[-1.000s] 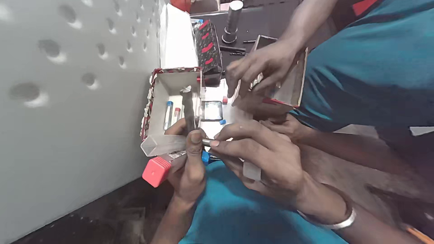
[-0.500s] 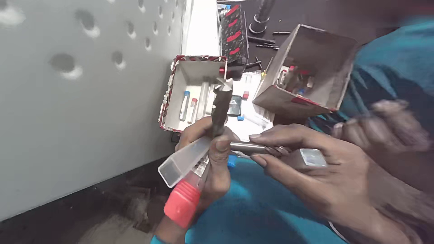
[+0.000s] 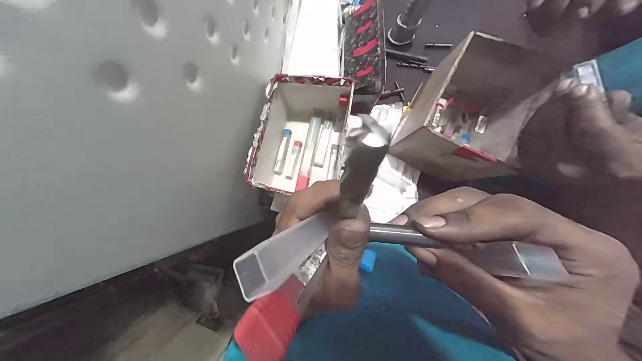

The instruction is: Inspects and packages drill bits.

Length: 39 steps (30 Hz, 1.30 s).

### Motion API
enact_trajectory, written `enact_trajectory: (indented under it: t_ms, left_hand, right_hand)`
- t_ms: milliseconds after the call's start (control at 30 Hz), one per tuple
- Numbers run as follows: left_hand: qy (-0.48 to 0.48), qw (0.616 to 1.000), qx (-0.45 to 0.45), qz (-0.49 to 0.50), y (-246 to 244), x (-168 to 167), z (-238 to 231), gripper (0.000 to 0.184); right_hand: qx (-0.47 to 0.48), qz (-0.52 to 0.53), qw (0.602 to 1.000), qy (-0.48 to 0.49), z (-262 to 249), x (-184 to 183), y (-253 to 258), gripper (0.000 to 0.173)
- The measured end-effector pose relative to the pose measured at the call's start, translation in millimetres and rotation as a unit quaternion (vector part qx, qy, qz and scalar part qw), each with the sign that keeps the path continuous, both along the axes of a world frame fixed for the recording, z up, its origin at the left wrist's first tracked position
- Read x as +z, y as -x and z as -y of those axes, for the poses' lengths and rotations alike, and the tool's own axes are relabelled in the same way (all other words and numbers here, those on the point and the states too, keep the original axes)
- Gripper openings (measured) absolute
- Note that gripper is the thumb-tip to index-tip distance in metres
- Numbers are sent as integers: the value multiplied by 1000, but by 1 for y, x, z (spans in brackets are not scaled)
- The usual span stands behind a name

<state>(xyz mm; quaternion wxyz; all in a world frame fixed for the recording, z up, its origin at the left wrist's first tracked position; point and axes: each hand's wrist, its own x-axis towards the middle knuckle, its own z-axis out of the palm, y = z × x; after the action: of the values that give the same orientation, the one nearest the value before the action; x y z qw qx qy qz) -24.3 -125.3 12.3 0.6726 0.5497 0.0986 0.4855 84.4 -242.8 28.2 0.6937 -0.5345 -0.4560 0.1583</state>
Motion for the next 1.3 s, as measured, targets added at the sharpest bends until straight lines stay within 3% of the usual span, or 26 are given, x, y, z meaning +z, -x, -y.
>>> enact_trajectory:
  t_ms: [1300]
  left_hand:
    - [-35,999,-22,6,1,1,-3,23]
  right_hand:
    - [-24,138,990,-17,4,2,-6,6]
